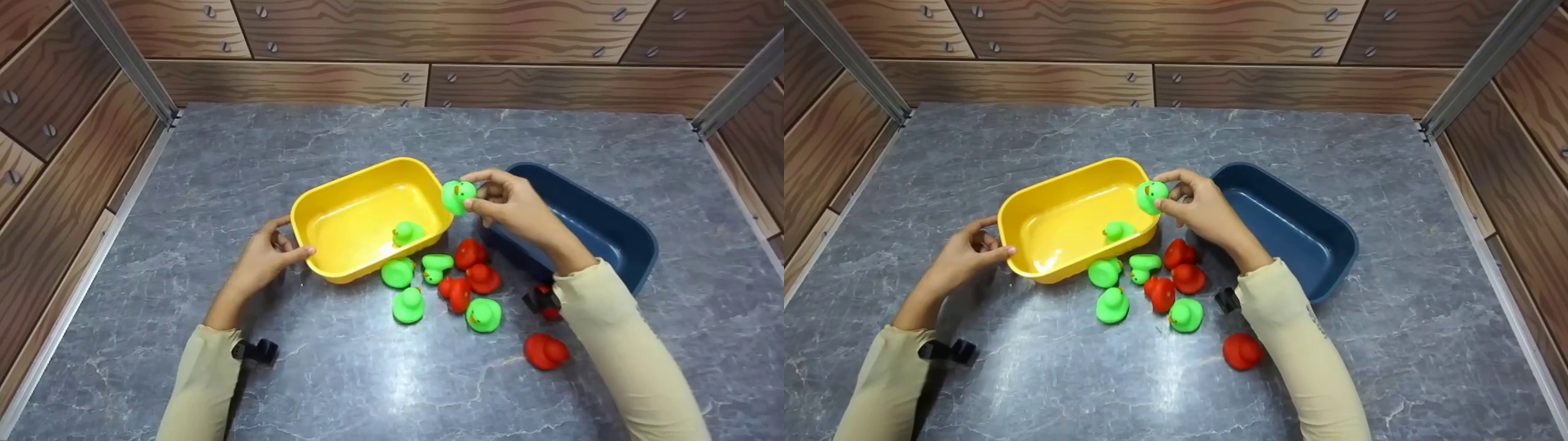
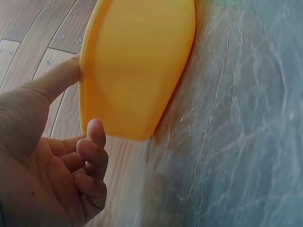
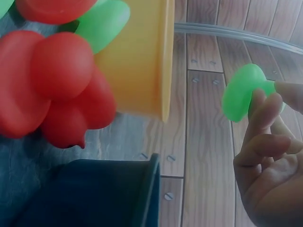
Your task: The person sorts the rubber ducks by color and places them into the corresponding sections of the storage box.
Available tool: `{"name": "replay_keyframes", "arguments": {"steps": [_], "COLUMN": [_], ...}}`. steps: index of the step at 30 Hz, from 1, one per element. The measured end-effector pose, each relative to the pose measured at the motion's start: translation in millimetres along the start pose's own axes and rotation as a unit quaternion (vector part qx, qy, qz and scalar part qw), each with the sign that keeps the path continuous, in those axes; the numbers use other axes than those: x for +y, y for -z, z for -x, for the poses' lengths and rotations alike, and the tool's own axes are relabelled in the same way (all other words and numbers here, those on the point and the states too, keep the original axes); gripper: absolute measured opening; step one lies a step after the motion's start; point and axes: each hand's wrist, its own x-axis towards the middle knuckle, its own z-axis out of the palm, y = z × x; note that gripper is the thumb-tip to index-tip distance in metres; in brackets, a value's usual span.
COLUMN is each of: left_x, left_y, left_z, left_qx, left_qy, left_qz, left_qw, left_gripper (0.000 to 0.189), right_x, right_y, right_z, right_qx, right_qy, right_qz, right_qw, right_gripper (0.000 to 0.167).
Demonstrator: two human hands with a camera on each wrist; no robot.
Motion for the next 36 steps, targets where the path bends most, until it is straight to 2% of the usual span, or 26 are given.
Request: {"name": "replay_keyframes", "arguments": {"steps": [8,19,29,36], "left_x": [0.7,0.3,1.2,0.3], "left_y": [1.0,1.7,1.7,2.0], "left_z": [-1.3,0.6,-0.3,0.7], "left_qx": [-0.003,-0.006,-0.006,-0.009], "left_qy": [-0.004,0.001,-0.001,0.003], "left_qz": [-0.004,-0.009,-0.008,-0.006], "left_qw": [1.0,0.9999,0.9999,0.9999], "left_gripper": [0.082,0.084,0.083,0.084], "right_x": [3,-3,-2,-1], "right_y": [-1,-12,-11,-9], "right_z": [-10.6,-19.5,-25.0,-21.9], "right_qx": [-0.015,-0.034,-0.003,-0.002], "right_qy": [-0.026,-0.025,-0.032,-0.032], "right_qz": [0.017,0.028,0.026,0.028], "right_qw": [0.9994,0.9987,0.9991,0.9991], "right_gripper": [0.037,0.038,0.039,0.04]}}
